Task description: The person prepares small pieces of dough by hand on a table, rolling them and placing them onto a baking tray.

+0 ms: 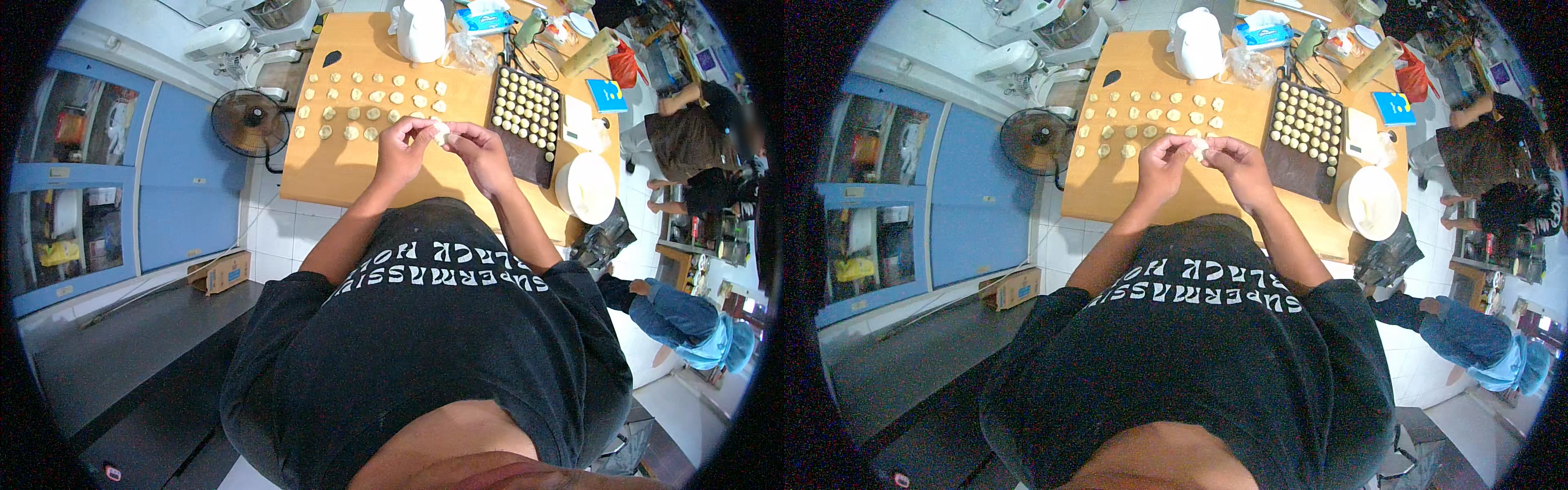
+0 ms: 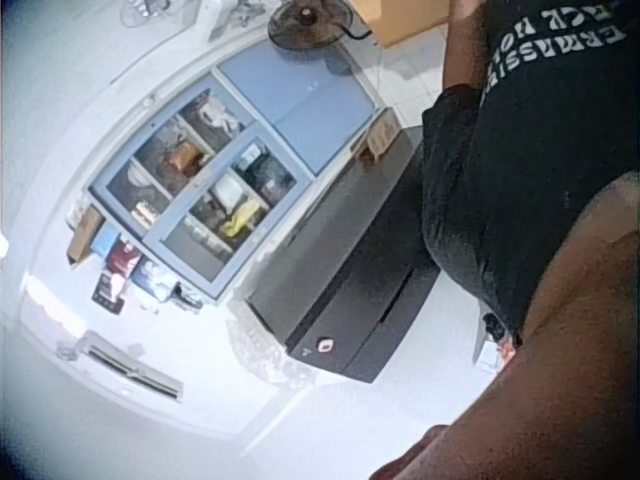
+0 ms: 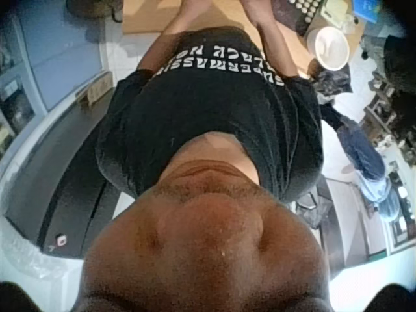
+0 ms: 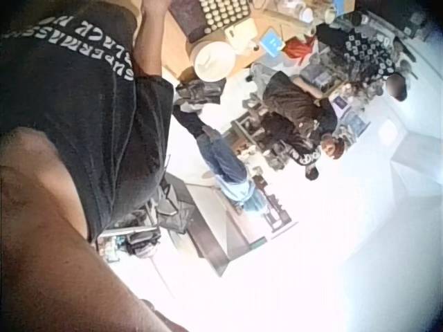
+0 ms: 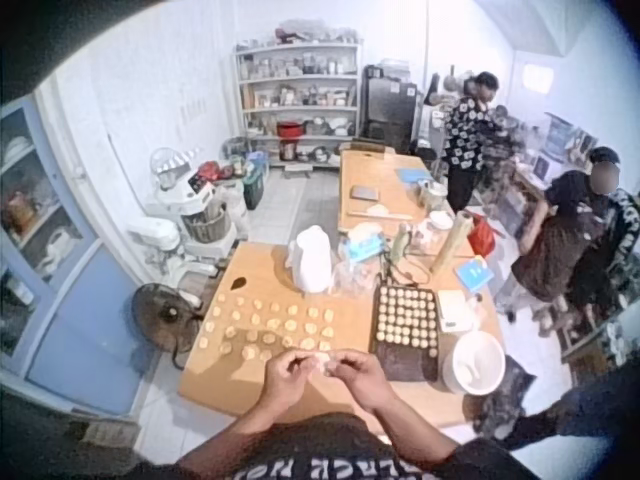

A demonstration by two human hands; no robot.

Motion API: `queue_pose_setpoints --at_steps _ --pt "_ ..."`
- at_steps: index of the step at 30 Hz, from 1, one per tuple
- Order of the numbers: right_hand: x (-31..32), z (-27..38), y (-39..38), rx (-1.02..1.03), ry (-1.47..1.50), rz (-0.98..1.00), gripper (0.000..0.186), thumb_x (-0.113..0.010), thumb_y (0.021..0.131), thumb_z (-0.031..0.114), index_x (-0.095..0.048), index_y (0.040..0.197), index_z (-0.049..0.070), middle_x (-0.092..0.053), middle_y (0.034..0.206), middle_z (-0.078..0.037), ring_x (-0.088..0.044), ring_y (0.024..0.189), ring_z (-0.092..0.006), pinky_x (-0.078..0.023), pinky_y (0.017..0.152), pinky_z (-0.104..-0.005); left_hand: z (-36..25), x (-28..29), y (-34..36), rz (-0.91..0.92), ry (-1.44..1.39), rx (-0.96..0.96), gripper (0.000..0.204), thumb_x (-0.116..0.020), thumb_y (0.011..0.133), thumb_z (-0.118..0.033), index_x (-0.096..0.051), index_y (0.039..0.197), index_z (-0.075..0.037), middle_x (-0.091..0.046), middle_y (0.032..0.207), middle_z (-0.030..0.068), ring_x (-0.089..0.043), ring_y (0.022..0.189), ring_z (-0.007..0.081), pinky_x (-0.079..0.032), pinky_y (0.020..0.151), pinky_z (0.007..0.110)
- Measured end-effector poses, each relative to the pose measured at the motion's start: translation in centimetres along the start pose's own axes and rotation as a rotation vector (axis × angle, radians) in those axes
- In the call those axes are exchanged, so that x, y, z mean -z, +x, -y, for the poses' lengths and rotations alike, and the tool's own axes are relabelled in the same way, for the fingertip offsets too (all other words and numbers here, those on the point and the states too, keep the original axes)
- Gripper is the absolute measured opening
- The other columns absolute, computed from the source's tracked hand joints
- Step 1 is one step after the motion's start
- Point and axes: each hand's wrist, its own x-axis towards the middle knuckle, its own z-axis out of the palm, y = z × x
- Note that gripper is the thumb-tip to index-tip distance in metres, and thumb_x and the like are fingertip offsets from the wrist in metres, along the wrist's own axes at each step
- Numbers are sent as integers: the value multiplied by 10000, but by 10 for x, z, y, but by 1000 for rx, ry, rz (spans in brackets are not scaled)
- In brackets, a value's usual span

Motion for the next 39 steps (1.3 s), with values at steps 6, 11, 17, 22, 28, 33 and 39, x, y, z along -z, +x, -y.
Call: queue_pose_setpoints --at_steps 6,11,17,22,28,33,39 --pt "-6 -11 -10 104 -10 -76 199 -763 953 7 -739 1146 -32 -753 1041 -57 -677 948 -118 -547 874 -268 5 -8 -2 -59 -94 25 176 -727 1025 -128 -752 1124 15 -755 992 32 -677 884 101 -541 805 267" --pt "-15 -16 -17 152 102 -244 194 -779 947 12 -740 1128 -43 -762 1008 -81 -686 866 -126 -558 799 -269 14 -16 -16 -70 -209 -118 206 -718 1033 -142 -752 1151 23 -743 985 16 -645 875 78 -523 792 257" --pt "-14 -19 -28 41 118 -223 187 -790 945 31 -745 1116 -30 -749 981 -63 -690 869 -130 -565 787 -276 -12 -9 -25 28 -25 188 310 -685 1022 -46 -656 1319 38 -740 1019 75 -681 920 125 -534 839 263" --pt "-29 -20 -44 226 -105 -237 243 -796 939 24 -737 1163 -45 -749 1044 -80 -697 931 -127 -578 823 -282 -23 -4 -30 -82 -296 213 684 -652 998 48 -337 1600 -28 -734 998 116 -685 925 130 -531 837 253" --pt "-49 -21 -45 331 -71 -297 281 -809 927 18 -730 1186 -58 -748 1056 -88 -700 947 -129 -583 860 -288 -9 16 -34 30 -551 254 817 -648 986 63 -217 1667 -74 -713 972 94 -671 906 113 -535 833 261" --pt "-58 -30 -48 216 -38 -348 233 -797 932 4 -743 1151 -55 -750 1065 -89 -702 963 -134 -569 888 -284 -27 30 -33 85 -406 246 899 -682 977 42 -145 1686 -91 -701 932 74 -659 887 100 -531 827 259" --pt "-85 -28 -44 272 122 -236 149 -750 958 -22 -755 1106 -31 -749 1101 -101 -709 1023 -172 -563 935 -294 -37 65 -21 86 -533 246 928 -735 964 20 -165 1685 -109 -693 896 52 -640 838 93 -525 816 252"
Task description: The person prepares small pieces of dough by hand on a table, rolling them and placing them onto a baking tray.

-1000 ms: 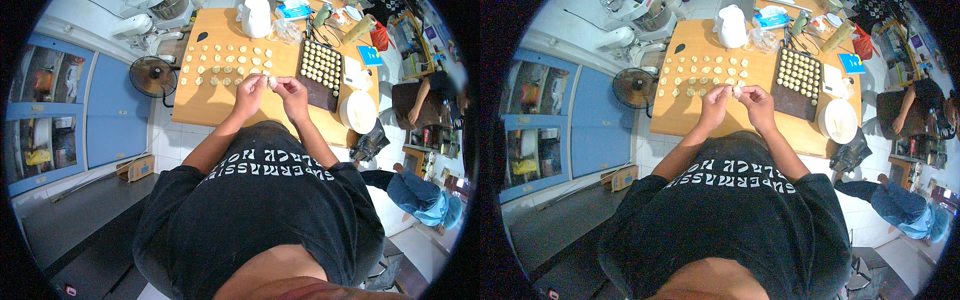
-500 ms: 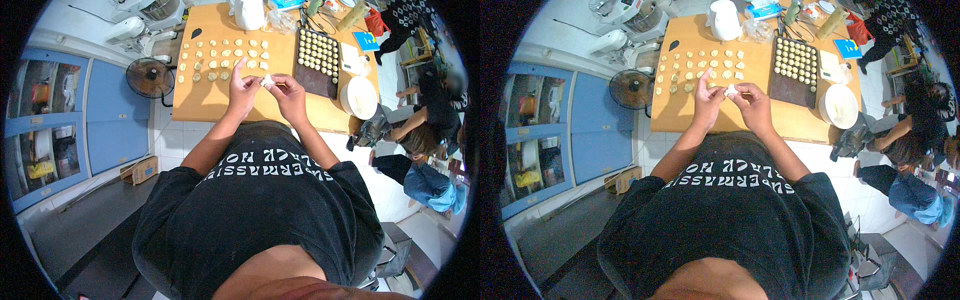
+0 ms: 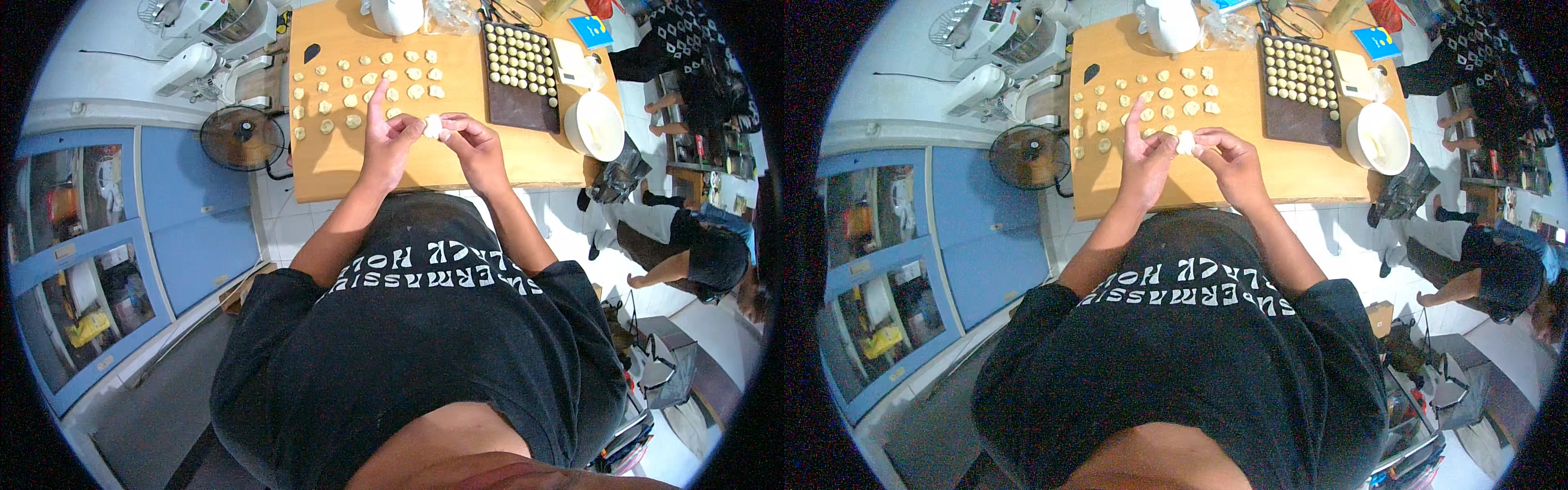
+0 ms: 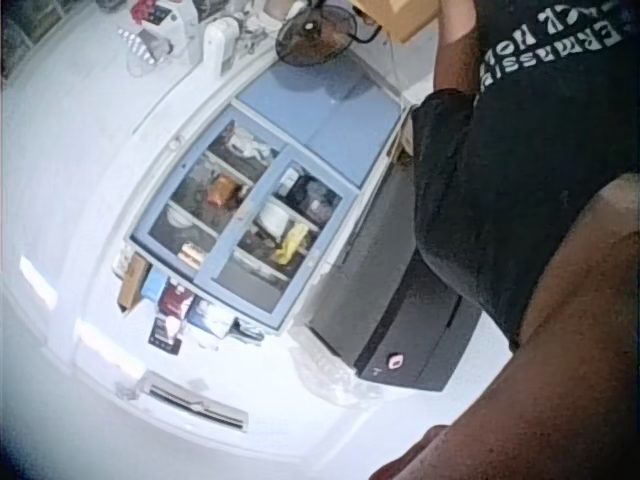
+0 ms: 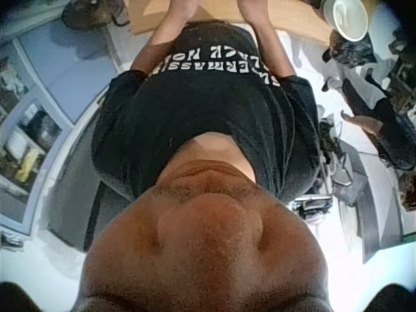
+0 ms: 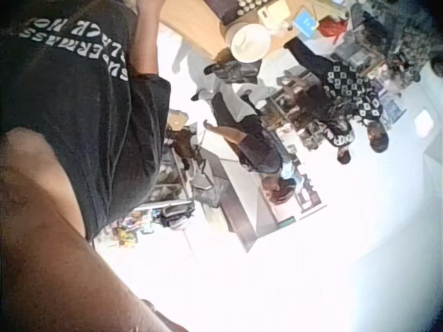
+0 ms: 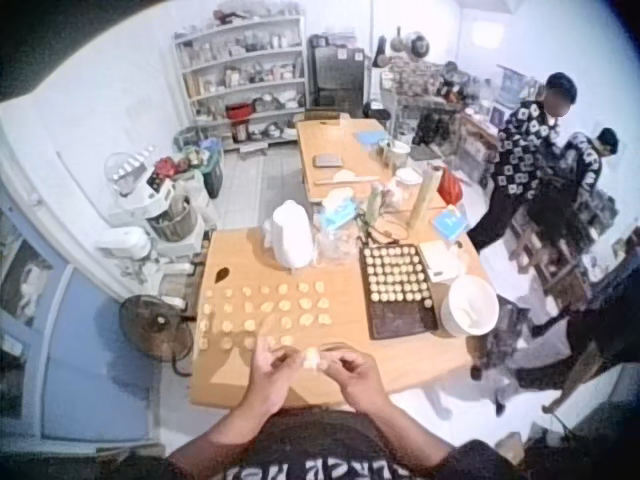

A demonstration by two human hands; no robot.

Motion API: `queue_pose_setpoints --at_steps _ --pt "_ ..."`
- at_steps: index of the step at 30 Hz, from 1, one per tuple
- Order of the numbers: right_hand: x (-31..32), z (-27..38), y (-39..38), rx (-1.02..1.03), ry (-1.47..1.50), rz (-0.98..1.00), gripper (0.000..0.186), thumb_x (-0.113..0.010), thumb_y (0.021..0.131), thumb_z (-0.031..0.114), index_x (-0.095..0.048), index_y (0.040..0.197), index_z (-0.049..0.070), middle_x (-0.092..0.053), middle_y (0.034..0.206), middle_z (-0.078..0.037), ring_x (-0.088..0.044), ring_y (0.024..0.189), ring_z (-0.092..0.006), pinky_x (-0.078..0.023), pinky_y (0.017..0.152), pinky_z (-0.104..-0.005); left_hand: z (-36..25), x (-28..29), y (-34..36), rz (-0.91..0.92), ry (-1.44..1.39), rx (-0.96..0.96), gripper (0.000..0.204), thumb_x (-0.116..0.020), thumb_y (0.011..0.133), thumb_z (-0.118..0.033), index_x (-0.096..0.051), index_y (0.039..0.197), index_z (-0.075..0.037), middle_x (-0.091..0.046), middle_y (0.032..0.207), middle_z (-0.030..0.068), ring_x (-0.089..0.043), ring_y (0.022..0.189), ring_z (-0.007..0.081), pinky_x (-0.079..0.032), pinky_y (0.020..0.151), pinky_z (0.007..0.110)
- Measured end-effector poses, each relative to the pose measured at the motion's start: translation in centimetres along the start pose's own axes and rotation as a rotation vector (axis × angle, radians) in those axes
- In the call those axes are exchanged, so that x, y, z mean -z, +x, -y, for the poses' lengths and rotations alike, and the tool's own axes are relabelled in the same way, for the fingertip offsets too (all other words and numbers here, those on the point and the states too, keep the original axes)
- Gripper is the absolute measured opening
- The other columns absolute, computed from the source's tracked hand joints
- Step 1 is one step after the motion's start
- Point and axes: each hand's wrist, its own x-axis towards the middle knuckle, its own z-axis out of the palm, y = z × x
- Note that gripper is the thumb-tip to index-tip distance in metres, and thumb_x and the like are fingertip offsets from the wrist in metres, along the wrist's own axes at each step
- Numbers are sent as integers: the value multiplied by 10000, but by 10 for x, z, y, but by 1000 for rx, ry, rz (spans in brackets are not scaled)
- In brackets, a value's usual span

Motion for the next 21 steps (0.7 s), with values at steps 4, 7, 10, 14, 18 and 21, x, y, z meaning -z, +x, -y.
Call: queue_pose_setpoints --at_steps 4,7,10,14,18,21 --pt "-35 9 2 -50 224 -48 176 -744 947 -46 -743 1121 -21 -742 1132 -112 -707 1069 -190 -581 969 -327 -10 20 9 113 -142 129 936 -774 958 -34 -188 1683 -120 -662 933 -7 -639 884 90 -532 841 269" --pt "-68 13 0 -92 233 -96 210 -751 933 -61 -734 1137 -18 -739 1131 -113 -705 1091 -196 -590 972 -345 3 45 21 201 -172 219 946 -825 955 -175 -214 1676 -124 -614 999 -33 -616 943 81 -534 848 268" --pt "-93 -10 4 5 72 -205 235 -756 920 -75 -734 1144 -6 -740 1134 -113 -705 1099 -201 -596 965 -357 22 61 27 168 64 166 826 -740 1022 -239 -227 1665 -163 -603 1191 41 -591 1179 150 -530 984 351" --pt "-86 -60 -1 13 68 -434 265 -780 913 -66 -695 1160 -21 -748 1061 -108 -729 1010 -198 -599 947 -340 28 89 43 -142 240 298 573 -638 1086 -272 -372 1563 -97 -622 1097 40 -567 992 137 -495 953 336" --pt "-59 -103 -4 -199 82 -555 300 -779 918 -34 -650 1189 -49 -760 1028 -128 -739 961 -196 -609 886 -340 85 187 60 -203 398 187 579 -686 1051 -292 -430 1540 -118 -641 1100 50 -579 1001 158 -499 937 352" --pt "-38 -151 3 -299 -43 -664 296 -770 923 -7 -670 1196 -63 -768 1008 -131 -734 936 -192 -600 852 -329 119 245 59 -116 925 168 584 -747 982 -273 -506 1495 -134 -629 1172 110 -581 1105 269 -471 1021 431"
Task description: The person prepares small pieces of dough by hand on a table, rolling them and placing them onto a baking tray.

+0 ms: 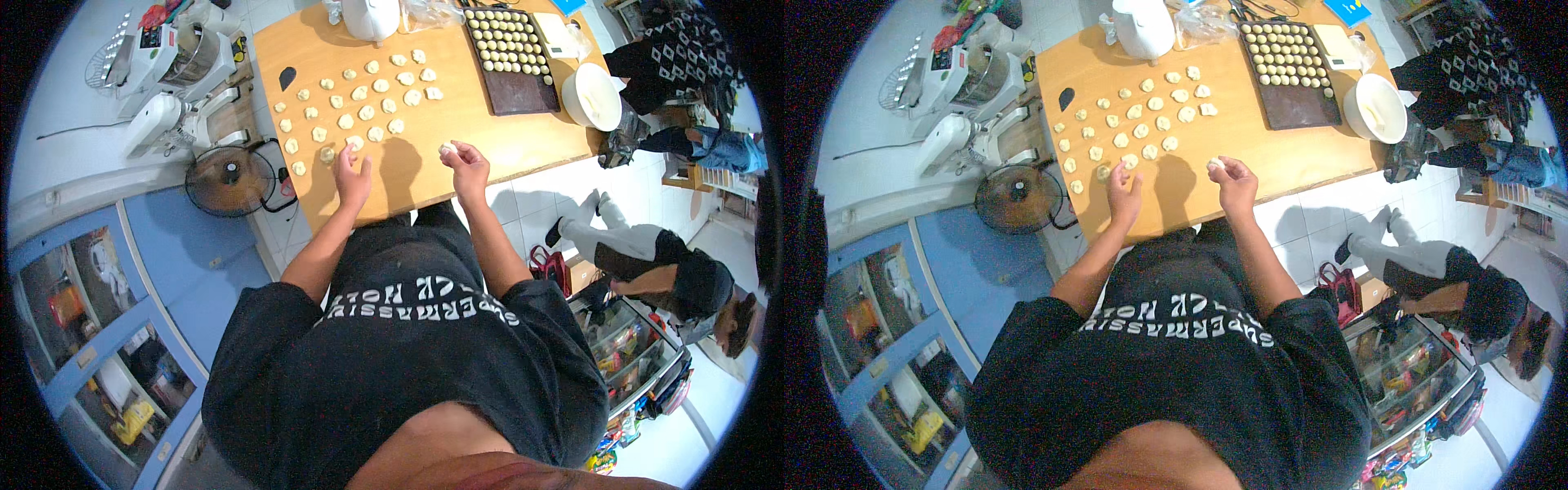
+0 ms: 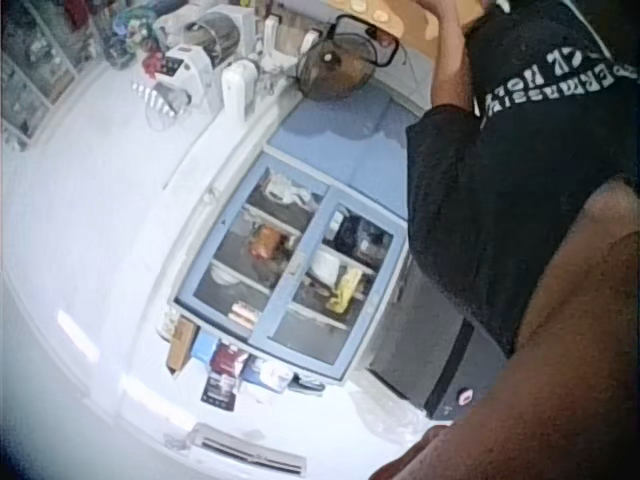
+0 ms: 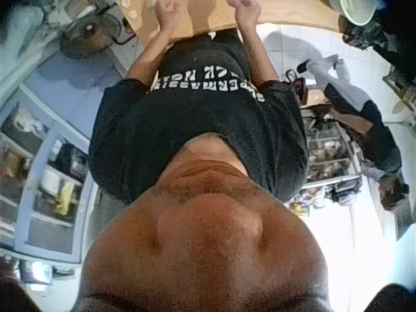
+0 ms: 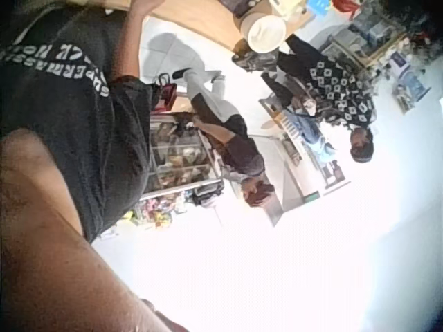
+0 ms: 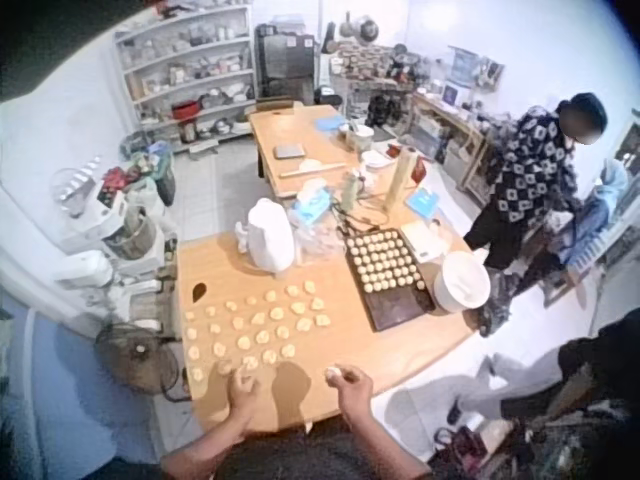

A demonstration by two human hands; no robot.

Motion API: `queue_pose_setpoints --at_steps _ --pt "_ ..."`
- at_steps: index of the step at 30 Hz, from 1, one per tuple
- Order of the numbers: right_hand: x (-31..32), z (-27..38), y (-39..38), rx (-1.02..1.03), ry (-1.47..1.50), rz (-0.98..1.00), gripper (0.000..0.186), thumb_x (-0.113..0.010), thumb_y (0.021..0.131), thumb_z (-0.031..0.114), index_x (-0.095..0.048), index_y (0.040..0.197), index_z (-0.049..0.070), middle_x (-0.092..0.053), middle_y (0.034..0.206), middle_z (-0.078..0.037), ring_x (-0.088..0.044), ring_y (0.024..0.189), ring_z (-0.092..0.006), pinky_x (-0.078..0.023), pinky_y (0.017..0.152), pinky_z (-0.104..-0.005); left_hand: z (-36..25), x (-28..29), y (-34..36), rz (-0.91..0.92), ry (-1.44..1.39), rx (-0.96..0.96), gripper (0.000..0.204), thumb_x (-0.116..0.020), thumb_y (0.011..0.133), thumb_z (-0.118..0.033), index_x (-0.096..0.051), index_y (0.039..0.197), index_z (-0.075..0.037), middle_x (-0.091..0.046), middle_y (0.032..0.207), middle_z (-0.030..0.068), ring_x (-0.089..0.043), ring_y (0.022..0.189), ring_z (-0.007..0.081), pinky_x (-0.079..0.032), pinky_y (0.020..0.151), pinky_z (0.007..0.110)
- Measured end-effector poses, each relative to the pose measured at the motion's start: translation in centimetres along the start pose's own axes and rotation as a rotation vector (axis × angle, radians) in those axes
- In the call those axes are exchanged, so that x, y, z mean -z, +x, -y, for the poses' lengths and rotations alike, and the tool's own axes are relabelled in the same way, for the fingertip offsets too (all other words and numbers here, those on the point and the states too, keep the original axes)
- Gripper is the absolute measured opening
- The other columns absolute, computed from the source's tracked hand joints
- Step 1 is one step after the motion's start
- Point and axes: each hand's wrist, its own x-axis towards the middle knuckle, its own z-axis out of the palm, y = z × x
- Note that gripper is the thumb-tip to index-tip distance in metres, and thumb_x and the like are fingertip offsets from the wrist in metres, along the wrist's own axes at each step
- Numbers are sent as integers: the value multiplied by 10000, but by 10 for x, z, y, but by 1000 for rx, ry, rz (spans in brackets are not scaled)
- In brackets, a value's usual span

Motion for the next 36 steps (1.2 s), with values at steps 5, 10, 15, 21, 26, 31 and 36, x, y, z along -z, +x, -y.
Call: queue_pose_setpoints --at_steps 5,10,15,21,26,31,36 --pt "9 -66 70 461 -544 -266 293 -674 949 -5 -712 1239 -1 -744 1197 -206 -735 1087 -330 -588 980 -397 31 -6 -19 50 659 -377 673 -770 916 -309 -518 1523 -164 -474 1470 183 -426 1356 406 -318 1143 597" --pt "1 -109 82 563 -844 57 375 -651 940 4 -674 1315 13 -650 1424 -190 -564 1373 -410 -463 1174 -491 52 -5 -23 76 813 -495 682 -728 911 -371 -504 1511 -136 -432 1568 179 -376 1443 413 -272 1148 626" --pt "4 -103 113 691 -1241 -2 444 -579 1050 219 -593 1458 44 -536 1577 -170 -436 1494 -426 -333 1251 -529 51 -10 -15 53 821 -517 707 -726 888 -376 -501 1506 -117 -450 1555 197 -401 1432 427 -277 1147 652" --pt "-21 -114 82 531 -1364 138 703 -522 1088 342 -289 1658 3 -256 1747 -190 -220 1621 -387 -214 1302 -536 55 -11 -14 38 772 -547 717 -728 863 -378 -503 1501 -142 -475 1541 196 -447 1397 417 -283 1129 632" --pt "2 -106 74 315 -1423 55 703 -466 1104 384 -263 1676 30 -250 1759 -154 -189 1632 -380 -159 1305 -567 58 -10 -13 47 769 -484 715 -735 858 -385 -508 1507 -192 -476 1552 173 -447 1400 394 -281 1118 614" --pt "-18 -105 109 431 -1431 5 691 -488 1065 292 -264 1679 64 -271 1754 -138 -203 1626 -397 -176 1299 -581 51 -11 -14 82 816 -490 688 -748 842 -357 -543 1452 -116 -476 1550 182 -443 1409 414 -322 1105 631" --pt "-16 -123 51 640 -1396 331 646 -557 1012 275 -429 1614 81 -365 1713 -121 -284 1595 -413 -234 1279 -594 53 -11 -12 69 803 -493 684 -752 838 -354 -547 1449 -125 -473 1555 177 -440 1416 407 -321 1111 633"
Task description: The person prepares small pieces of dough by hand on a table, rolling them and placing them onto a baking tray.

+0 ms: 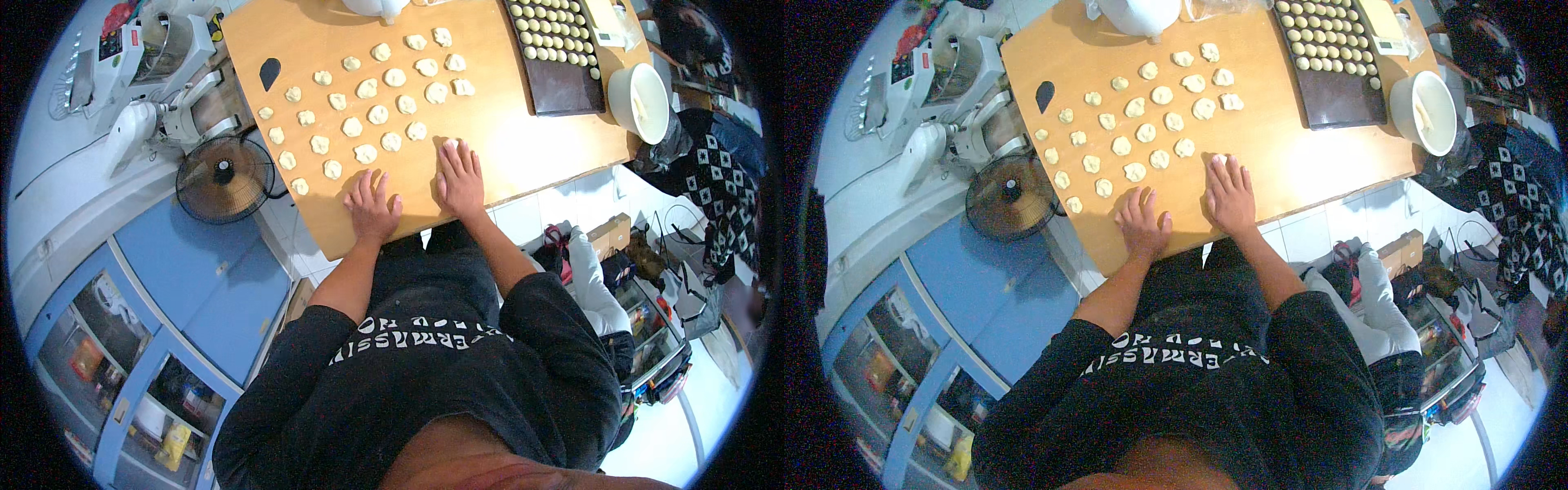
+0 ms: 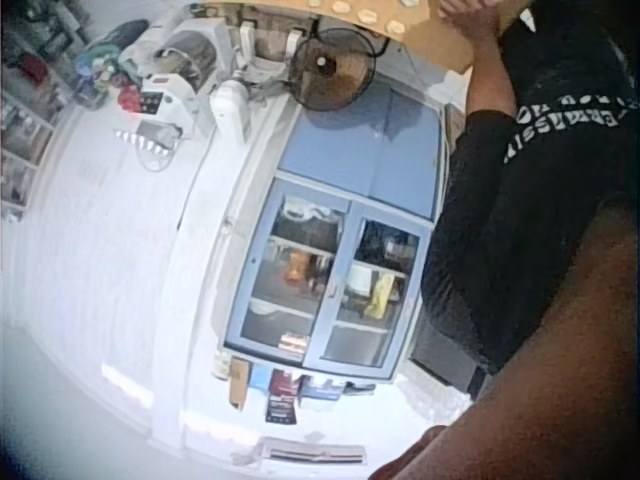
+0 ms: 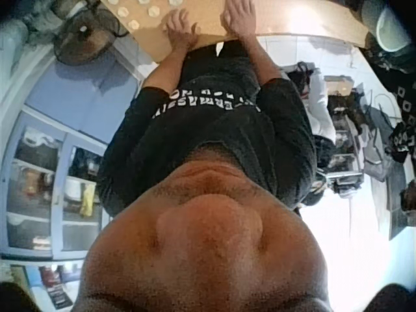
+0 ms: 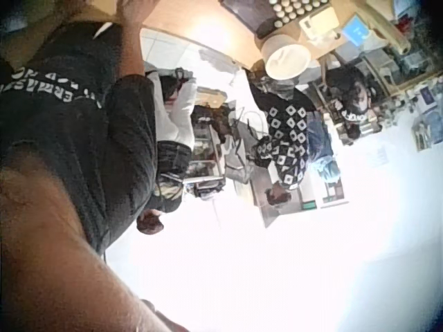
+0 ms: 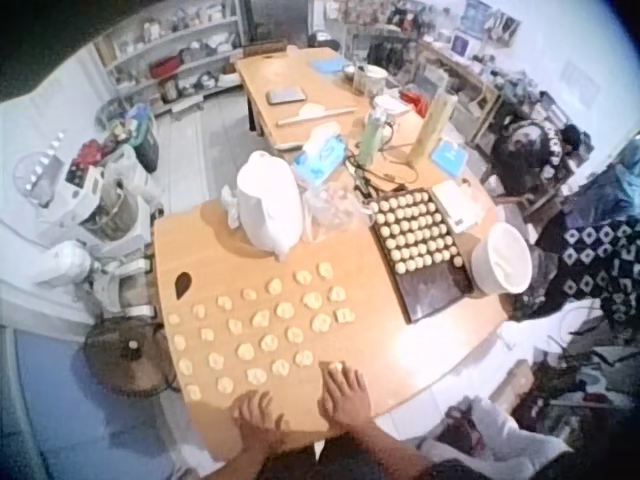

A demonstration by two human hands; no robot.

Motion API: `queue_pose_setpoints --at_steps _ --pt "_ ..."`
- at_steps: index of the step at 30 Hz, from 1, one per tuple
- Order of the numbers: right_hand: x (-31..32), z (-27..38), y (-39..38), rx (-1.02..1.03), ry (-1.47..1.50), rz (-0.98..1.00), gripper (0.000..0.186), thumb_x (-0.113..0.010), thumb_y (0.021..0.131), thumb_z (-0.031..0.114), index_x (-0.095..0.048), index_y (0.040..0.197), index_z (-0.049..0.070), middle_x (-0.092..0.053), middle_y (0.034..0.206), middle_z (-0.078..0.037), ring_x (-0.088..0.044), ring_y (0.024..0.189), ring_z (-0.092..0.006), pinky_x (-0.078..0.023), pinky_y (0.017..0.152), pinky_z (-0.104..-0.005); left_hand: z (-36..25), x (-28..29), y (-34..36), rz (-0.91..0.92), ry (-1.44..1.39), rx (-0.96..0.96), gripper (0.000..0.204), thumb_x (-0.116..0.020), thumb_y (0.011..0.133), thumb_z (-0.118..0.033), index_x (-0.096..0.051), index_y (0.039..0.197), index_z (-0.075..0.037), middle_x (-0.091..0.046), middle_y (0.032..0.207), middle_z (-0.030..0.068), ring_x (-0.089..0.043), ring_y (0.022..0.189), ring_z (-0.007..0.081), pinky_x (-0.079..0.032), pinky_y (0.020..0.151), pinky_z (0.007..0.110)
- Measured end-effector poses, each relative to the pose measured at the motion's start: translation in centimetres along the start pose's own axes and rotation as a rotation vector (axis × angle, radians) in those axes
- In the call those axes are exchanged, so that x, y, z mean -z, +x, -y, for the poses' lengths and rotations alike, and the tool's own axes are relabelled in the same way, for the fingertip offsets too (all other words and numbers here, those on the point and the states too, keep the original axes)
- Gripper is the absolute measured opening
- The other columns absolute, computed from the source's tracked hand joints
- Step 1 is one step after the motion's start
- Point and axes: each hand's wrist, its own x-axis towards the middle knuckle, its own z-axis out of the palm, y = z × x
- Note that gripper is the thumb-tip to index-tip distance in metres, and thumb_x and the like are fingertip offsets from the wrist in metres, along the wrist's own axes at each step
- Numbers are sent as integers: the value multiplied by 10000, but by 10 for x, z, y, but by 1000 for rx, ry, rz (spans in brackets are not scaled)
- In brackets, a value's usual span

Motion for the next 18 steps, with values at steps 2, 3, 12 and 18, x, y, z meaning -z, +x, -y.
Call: queue_pose_setpoints --at_steps 2,3,12,18 --pt "0 2 -10 -45 25 -32 595 -599 997 256 -511 1560 83 -433 1675 -115 -340 1568 -412 -278 1258 -593 0 3 -1 -11 -13 -1 684 -753 836 -356 -550 1448 -129 -473 1557 177 -437 1419 404 -321 1112 633" --pt "1 -1 -9 -61 49 -105 591 -628 986 251 -524 1546 90 -450 1664 -118 -361 1557 -405 -295 1249 -589 0 1 -1 -10 -8 -5 690 -754 834 -360 -547 1450 -131 -475 1554 177 -433 1422 404 -321 1111 632" --pt "27 -17 73 -163 181 -498 362 -720 936 134 -637 1281 61 -614 1361 -207 -535 1313 -451 -430 1098 -560 3 -4 -4 32 21 22 698 -748 840 -405 -551 1467 -169 -451 1571 155 -415 1426 399 -307 1105 648" --pt "-5 8 65 -39 40 -182 563 -573 1058 284 -487 1528 -13 -415 1650 -211 -353 1543 -442 -304 1254 -537 2 -5 -5 57 45 29 721 -746 838 -393 -530 1482 -153 -432 1585 156 -413 1428 420 -302 1102 686"
